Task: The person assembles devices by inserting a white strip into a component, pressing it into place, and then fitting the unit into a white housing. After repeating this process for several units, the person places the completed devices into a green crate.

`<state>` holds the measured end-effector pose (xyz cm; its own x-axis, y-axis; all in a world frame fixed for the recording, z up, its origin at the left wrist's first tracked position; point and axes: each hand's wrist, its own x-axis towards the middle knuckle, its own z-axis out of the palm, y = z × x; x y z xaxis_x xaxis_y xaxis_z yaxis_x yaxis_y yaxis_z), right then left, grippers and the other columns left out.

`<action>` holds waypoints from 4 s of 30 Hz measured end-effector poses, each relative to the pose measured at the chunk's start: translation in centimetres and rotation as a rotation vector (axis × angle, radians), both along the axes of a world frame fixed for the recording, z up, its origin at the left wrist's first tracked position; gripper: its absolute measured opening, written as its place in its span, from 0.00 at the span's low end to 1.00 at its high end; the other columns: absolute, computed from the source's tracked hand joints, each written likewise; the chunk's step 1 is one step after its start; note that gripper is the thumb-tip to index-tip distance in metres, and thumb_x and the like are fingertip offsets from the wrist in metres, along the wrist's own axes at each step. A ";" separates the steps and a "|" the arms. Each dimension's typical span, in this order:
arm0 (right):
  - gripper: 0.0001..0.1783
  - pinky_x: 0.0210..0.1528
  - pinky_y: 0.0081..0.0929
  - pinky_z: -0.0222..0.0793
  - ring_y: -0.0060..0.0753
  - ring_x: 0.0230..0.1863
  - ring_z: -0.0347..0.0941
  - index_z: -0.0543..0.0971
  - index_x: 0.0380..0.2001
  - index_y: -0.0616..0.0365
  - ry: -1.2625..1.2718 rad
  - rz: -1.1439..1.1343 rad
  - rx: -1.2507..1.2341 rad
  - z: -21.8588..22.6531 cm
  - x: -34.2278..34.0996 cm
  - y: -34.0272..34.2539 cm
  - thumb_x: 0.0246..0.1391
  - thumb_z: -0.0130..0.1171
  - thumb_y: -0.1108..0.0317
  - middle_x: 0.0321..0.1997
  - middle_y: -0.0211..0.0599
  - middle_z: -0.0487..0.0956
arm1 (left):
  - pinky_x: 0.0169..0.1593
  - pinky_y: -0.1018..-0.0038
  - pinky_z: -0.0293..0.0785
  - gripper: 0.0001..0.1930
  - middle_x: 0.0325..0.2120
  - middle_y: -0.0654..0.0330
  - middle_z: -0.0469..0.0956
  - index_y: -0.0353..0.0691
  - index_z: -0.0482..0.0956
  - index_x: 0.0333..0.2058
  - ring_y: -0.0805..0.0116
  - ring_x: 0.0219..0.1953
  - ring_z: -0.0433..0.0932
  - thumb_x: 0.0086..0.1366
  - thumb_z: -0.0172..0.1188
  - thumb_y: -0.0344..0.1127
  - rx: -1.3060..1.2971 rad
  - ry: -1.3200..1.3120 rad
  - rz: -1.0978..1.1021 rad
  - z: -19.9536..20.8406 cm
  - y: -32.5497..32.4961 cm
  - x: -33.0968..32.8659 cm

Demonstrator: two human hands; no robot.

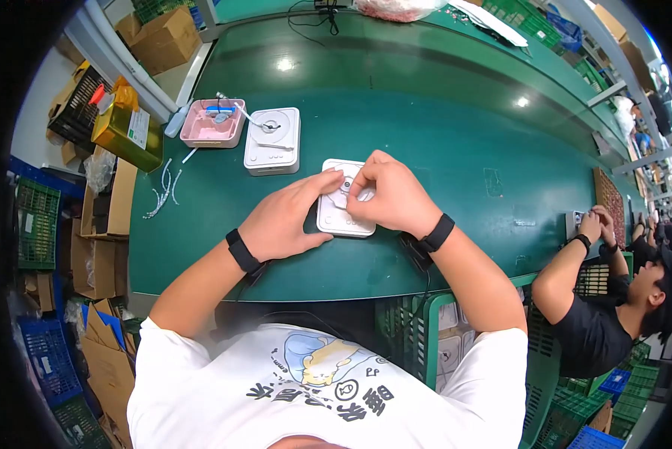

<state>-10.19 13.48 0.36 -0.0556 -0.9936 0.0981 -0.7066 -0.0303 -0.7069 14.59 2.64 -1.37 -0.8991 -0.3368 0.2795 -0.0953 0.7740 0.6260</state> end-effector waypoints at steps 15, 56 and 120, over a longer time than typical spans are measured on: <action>0.09 0.51 0.35 0.80 0.40 0.46 0.82 0.83 0.33 0.59 0.161 0.083 -0.286 -0.5 -1.4 -0.3 0.52 0.75 0.70 0.48 0.44 0.84 | 0.69 0.56 0.82 0.40 0.66 0.52 0.82 0.39 0.81 0.66 0.49 0.70 0.80 0.56 0.86 0.40 -0.166 0.006 -0.054 0.8 -0.2 -0.5; 0.14 0.34 0.19 0.65 0.10 0.32 0.68 0.78 0.38 0.52 -0.374 0.242 0.253 -1.2 -2.6 -0.5 0.68 0.77 0.63 0.35 0.17 0.78 | 0.52 0.58 0.88 0.07 0.42 0.53 0.90 0.37 0.83 0.32 0.50 0.53 0.90 0.57 0.73 0.26 -0.246 0.071 0.153 1.0 1.6 -2.4; 0.11 0.50 0.34 0.86 0.41 0.47 0.86 0.92 0.42 0.57 -0.154 0.243 -0.142 -1.9 -1.6 0.1 0.58 0.79 0.66 0.52 0.42 0.86 | 0.66 0.51 0.83 0.40 0.66 0.40 0.78 0.33 0.80 0.66 0.38 0.64 0.82 0.56 0.84 0.42 -0.006 0.196 0.110 0.7 -0.5 -1.9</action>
<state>-11.83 13.63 -1.56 0.1566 -0.9567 0.2452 -0.5513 -0.2907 -0.7820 12.73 2.10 -0.63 -0.7854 -0.4274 0.4477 -0.0562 0.7695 0.6361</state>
